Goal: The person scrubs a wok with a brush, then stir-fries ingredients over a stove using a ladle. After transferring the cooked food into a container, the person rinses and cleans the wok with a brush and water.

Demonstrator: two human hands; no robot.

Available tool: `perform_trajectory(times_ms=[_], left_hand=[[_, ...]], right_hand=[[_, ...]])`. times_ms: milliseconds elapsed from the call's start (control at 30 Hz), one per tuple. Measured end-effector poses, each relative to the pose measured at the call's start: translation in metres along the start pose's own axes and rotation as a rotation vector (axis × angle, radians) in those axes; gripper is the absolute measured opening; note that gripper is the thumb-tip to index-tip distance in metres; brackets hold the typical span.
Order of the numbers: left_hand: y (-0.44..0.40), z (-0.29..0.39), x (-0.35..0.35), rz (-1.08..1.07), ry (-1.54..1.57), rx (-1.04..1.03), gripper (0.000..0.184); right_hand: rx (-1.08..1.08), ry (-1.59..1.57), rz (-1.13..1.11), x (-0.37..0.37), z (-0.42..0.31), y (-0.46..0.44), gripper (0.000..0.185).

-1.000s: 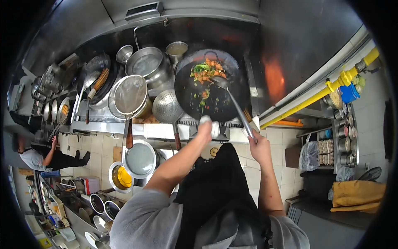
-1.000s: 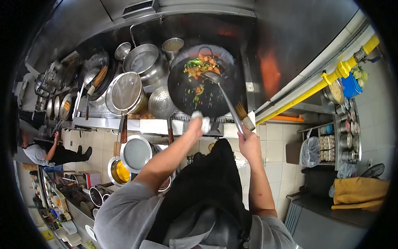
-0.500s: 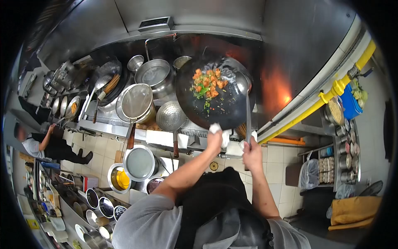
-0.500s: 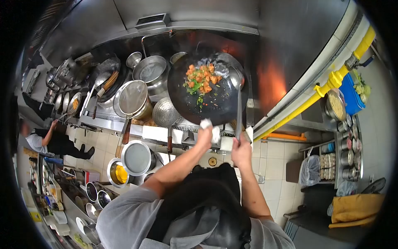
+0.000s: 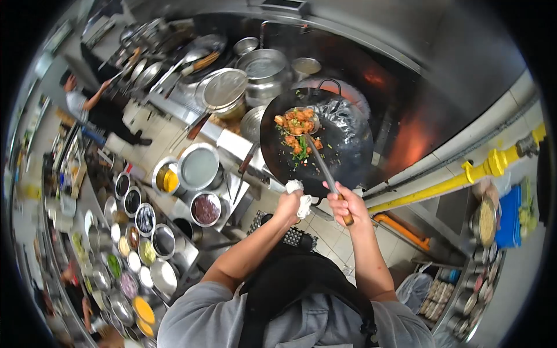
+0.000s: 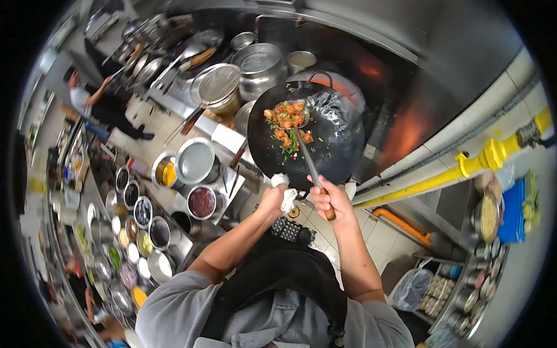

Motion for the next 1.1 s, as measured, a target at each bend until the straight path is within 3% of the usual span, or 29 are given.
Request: perform_trajectory(times_ms=[133, 200, 300, 433, 567, 600, 667, 867, 1100], left_hand=[[0.059, -0.018, 0.033, 0.069, 0.061, 0.019, 0.020], [0.084, -0.033, 0.051, 0.125, 0.136, -0.095, 0.022], [0.141, -0.047, 0.069, 0.192, 0.225, -0.106, 0.021], [0.218, -0.099, 0.106, 0.321, 0.262, -0.209, 0.018], [0.324, -0.177, 0.132, 0.398, 0.512, -0.299, 0.026], [0.352, -0.199, 0.132, 0.541, 0.517, -0.291, 0.027], [0.406, -0.250, 0.129, 0.584, 0.626, -0.454, 0.028], [0.540, -0.361, 0.078, 1.088, 0.938, -0.614, 0.027], [0.605, -0.483, 0.055, 1.620, 1.252, -0.819, 0.021]], right_hand=[[-0.126, 0.158, -0.036, 0.008, 0.014, 0.048, 0.037], [-0.131, 0.382, 0.040, 0.000, 0.021, 0.070, 0.038], [-0.297, 0.433, -0.038, 0.008, 0.023, 0.089, 0.041], [-0.424, 0.650, -0.127, -0.004, 0.043, 0.128, 0.042], [-0.594, 0.875, -0.198, -0.021, 0.070, 0.170, 0.044], [-0.647, 0.939, -0.232, -0.019, 0.079, 0.176, 0.045], [-0.794, 1.056, -0.296, -0.023, 0.105, 0.189, 0.047], [-1.370, 1.144, -0.495, -0.058, 0.237, 0.232, 0.050], [-2.054, 0.691, -0.419, -0.059, 0.409, 0.323, 0.048]])
Point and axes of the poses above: each hand's wrist, its own y-axis away from the middle knuckle, its own x-axis out of the back of the hand, z = x × y, the point moved 4 cm from there along -y, towards the middle knuckle
